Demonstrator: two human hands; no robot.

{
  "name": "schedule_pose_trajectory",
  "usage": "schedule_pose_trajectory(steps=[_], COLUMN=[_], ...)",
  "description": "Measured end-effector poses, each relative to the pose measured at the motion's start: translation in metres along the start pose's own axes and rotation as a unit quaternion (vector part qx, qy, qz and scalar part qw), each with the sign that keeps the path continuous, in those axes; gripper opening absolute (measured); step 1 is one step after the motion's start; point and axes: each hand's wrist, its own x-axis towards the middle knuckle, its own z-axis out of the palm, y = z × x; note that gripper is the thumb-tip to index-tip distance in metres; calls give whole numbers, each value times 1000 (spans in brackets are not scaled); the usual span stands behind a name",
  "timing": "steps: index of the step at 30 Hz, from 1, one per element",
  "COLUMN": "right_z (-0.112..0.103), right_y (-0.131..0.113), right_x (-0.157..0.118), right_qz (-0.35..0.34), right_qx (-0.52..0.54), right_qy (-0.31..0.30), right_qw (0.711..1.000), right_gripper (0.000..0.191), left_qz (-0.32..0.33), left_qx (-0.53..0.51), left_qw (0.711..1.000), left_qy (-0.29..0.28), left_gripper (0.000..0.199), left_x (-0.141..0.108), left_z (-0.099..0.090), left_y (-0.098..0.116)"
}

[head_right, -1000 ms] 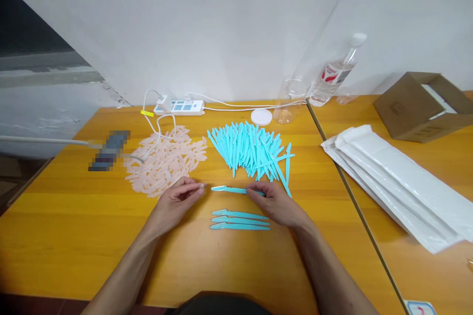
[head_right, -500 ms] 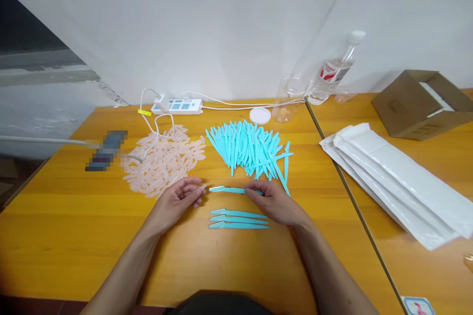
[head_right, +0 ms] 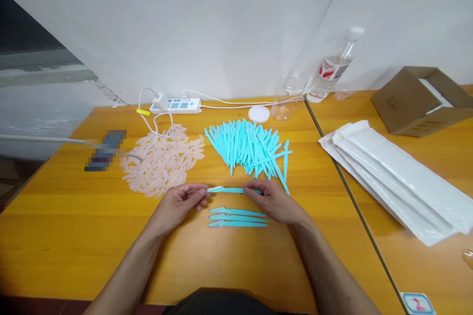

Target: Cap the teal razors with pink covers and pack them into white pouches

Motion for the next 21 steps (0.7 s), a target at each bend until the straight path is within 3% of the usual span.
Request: schedule_pose_trajectory(steps=[4,8,11,14,18,21], right_z=[3,9,14,17,12,1], right_y=[1,-1,-3,-4,-5,-3], right_x=[0,-4,-6,-7,-13,-18], right_qz=[-3,-53,-105,-121,-106,-84], right_qx=[-12,-106,-245,-315,-321,-285], right_qy=[-16,33,76,83,81,148], right_qw=[1000,992,961,938,938,943], right_gripper=[41,42,42,42,43,36], left_qz=[3,78,157,220,274,331], left_qx=[43,159,262,333,401,448], left_qw=[999,984,952,917,874,829], left_qy=[-29,-27,-15,-10,-7,-52], left_gripper=[43,32,22,20,26,48], left_x=[1,2,2,-1,-10,-16], left_z=[9,13,10,9,15,25], left_y=[0,0,-1,-4,-7,-10])
